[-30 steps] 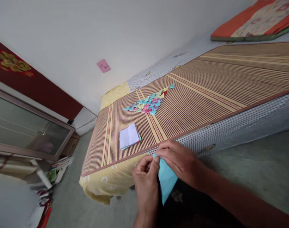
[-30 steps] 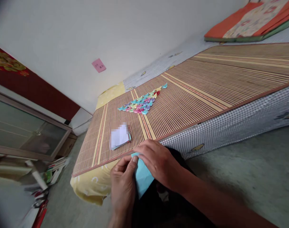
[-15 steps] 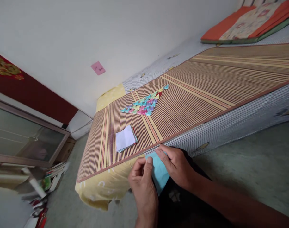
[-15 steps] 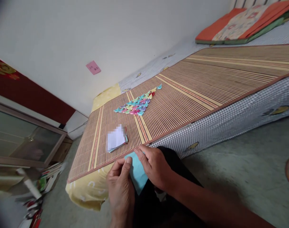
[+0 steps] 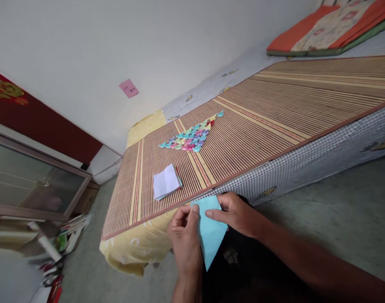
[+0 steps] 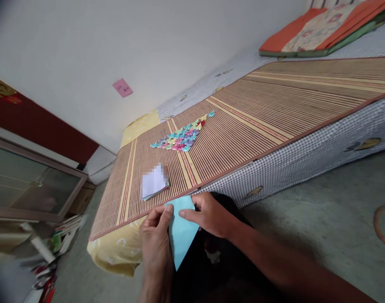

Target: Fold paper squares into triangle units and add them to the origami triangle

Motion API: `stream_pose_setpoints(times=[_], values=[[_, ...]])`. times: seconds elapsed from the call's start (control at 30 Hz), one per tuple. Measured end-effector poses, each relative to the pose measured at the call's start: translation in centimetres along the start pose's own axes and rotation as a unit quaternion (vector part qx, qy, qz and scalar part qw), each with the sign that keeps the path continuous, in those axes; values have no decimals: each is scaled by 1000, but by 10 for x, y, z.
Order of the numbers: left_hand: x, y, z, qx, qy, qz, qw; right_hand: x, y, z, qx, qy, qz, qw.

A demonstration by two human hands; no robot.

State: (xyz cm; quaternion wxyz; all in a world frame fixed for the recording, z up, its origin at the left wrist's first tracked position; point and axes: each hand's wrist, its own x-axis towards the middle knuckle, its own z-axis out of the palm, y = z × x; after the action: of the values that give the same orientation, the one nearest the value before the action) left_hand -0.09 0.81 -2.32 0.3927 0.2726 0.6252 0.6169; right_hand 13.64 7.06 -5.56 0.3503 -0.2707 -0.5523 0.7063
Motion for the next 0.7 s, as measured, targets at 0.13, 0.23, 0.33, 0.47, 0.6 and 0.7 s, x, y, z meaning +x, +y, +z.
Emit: stream_pose_setpoints(times=[0.13, 0.23, 0.33, 0.47, 0.6, 0.7], values=[[6, 0, -2, -31, 19, -5, 999, -7, 2, -7, -49, -30, 3, 998], [11, -1, -1, -49, 31, 9, 998, -13, 1, -15, -74, -39, -3, 996], [13, -1, -1, -53, 35, 2, 998, -18, -2, -24, -74, -76, 13, 994], [10, -1, 0, -42, 27, 19, 999, -14, -5, -21, -62, -27, -24, 997], [4, -4, 4, -29, -29, 11, 999, -3, -2, -3, -21, 28, -38, 999], [5, -6, 4, -36, -22, 21, 999, 0, 1, 1, 40, 15, -38, 998]])
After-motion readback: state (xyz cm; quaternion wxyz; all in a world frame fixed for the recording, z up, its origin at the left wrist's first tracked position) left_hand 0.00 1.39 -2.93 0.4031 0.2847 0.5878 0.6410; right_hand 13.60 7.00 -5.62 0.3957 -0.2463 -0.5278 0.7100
